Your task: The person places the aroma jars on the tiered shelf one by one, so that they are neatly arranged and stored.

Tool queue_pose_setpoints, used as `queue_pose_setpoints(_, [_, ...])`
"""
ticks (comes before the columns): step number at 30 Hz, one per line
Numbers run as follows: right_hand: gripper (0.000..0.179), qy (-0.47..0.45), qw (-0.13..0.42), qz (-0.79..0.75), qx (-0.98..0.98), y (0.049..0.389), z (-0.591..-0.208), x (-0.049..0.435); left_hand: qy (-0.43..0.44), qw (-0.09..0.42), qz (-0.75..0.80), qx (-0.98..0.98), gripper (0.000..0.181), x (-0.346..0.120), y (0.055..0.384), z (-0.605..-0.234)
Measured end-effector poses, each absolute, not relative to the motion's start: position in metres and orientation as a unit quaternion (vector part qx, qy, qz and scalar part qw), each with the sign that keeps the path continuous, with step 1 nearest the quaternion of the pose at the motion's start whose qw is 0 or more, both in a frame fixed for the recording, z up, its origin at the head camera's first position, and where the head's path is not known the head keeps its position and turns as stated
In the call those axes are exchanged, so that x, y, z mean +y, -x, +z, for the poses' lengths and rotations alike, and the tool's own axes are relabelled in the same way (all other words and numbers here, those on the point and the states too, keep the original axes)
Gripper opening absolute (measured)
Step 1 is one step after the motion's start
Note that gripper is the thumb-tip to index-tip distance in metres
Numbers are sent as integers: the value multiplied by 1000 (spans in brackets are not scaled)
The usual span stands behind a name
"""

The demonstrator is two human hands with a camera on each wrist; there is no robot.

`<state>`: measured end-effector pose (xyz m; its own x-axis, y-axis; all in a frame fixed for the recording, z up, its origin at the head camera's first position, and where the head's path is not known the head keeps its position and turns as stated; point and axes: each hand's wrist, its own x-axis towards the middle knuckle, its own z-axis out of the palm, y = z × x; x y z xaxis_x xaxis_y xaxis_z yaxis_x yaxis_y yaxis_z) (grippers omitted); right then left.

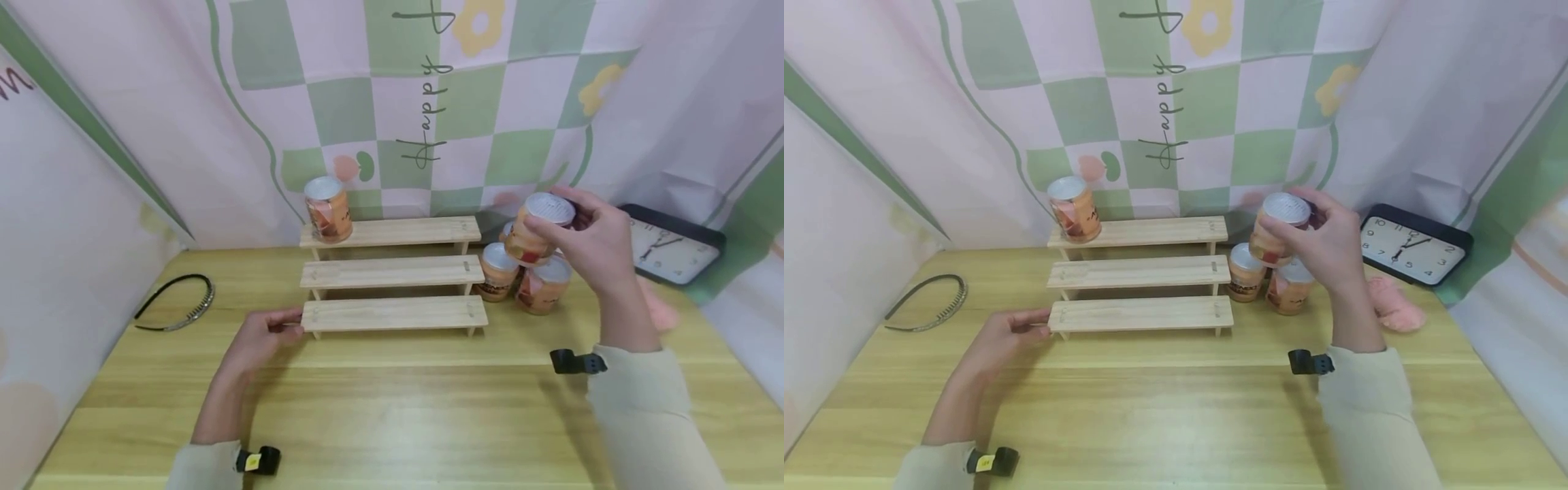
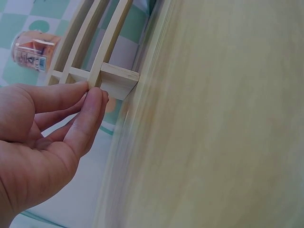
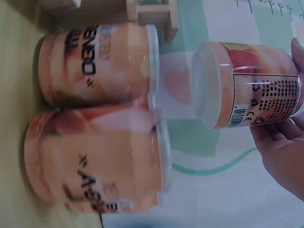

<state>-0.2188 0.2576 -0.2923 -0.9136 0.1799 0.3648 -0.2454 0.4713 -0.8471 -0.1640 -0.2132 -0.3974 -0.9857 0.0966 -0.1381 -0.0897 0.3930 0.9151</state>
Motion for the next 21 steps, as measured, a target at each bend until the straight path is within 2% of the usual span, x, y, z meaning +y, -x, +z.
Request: queue_pose_setpoints(21, [60, -79, 195, 537, -817, 248, -281, 203, 8, 82, 540, 838, 37, -213, 165, -397])
